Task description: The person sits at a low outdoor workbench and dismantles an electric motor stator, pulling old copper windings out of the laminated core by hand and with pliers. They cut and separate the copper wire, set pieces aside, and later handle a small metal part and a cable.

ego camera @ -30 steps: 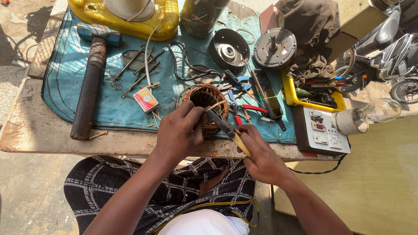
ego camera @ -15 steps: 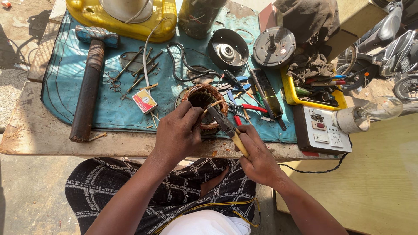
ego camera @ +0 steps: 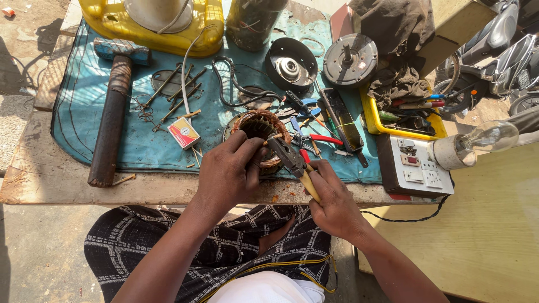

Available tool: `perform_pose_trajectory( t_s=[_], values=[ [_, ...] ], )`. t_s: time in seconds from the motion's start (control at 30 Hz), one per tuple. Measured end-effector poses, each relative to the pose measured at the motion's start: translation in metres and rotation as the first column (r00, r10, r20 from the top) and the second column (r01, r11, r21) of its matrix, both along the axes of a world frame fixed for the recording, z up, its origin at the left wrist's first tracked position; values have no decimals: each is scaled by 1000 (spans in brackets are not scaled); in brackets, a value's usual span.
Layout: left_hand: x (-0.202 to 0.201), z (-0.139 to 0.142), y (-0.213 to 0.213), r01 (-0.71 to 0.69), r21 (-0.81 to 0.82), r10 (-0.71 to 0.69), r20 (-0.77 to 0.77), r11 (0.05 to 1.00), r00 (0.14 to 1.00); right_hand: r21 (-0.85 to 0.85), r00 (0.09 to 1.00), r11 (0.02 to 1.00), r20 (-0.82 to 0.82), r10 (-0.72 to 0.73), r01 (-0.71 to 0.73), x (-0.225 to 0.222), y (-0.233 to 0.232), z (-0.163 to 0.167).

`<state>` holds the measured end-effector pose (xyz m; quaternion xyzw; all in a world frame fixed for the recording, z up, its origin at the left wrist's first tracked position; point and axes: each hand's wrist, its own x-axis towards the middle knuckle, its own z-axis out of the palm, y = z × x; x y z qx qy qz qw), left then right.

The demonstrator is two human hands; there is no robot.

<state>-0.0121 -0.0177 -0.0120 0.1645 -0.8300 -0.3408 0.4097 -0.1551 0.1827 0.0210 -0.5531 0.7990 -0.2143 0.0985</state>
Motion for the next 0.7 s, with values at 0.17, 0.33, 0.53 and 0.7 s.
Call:
perform_pose_trajectory(
  t_s=[0.17,0.33,0.53,0.7],
  values=[
    [-3,-5,1,-38,-12,38,-9,999,999,-95,996,995,-78,34,-41,1,1,2],
    [-4,-6,1,-33,-11,34,13,999,999,-23,1000,1000,-24,-12,11,-3,0,0],
    [-1,-2,2,-47,-38,49,36,998,998,-23,974,999,222,38,-34,-19,8,0],
    [0,0,0,-53,-5,53,37,999,998,-134,924,988,383,-14,71,-48,39,1]
  ],
)
